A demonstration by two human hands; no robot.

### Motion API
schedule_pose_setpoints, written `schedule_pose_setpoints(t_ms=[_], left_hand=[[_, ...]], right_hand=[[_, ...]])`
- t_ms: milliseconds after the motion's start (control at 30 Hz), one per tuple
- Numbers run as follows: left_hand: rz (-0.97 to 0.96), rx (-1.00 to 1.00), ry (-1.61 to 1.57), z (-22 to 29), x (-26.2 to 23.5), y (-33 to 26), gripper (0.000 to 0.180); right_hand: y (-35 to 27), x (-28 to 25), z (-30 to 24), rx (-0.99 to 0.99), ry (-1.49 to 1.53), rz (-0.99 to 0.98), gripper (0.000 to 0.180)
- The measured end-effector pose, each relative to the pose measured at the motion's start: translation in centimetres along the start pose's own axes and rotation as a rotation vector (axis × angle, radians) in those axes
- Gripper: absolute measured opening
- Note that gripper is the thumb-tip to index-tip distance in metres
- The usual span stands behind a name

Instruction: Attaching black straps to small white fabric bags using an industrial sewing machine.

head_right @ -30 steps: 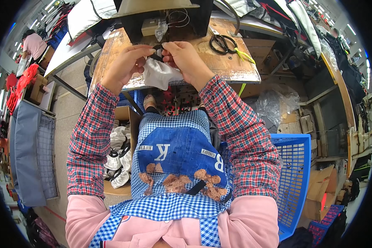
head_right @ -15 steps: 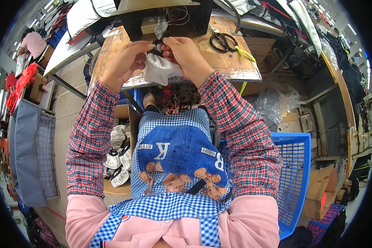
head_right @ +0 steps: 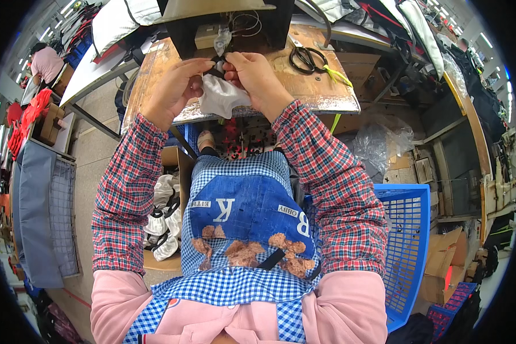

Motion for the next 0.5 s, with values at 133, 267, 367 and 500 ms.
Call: schedule_pose_setpoints(t_ms=[133,267,367,500], left_hand=[[-0.004,-0.004,-0.024,-0.07,-0.01,0.02,0.025],[-0.003,-0.007,-0.041,-0.02,0.07,-0.06,0.024],[0.005,-0.020,-0.049,0.01,0.11,-0.07,0.024],[0.015,-0.027,-0.059,-0.06,0.08,-0.05,0.023]], right_hand=[[0.06,-0.05,0.09,0.000,-0.001,0.003,0.015],[-0.07,0.02,0.02,-0.008,0.005,0.008,0.015],[-0.13,0.09,-0.08,-0.010,0.012,0.003,0.015],[-0.26,0.19,-0.14,0.000,0.021,0.000,0.015]])
Point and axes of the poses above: each hand's wrist, its own y-axis towards the middle knuckle, its own x-axis out of the palm, z = x × y, the point moved 3 cm from there along y, towards the middle knuckle, and after that the axes turned 2 degrees about z, right-handed, at the moved point
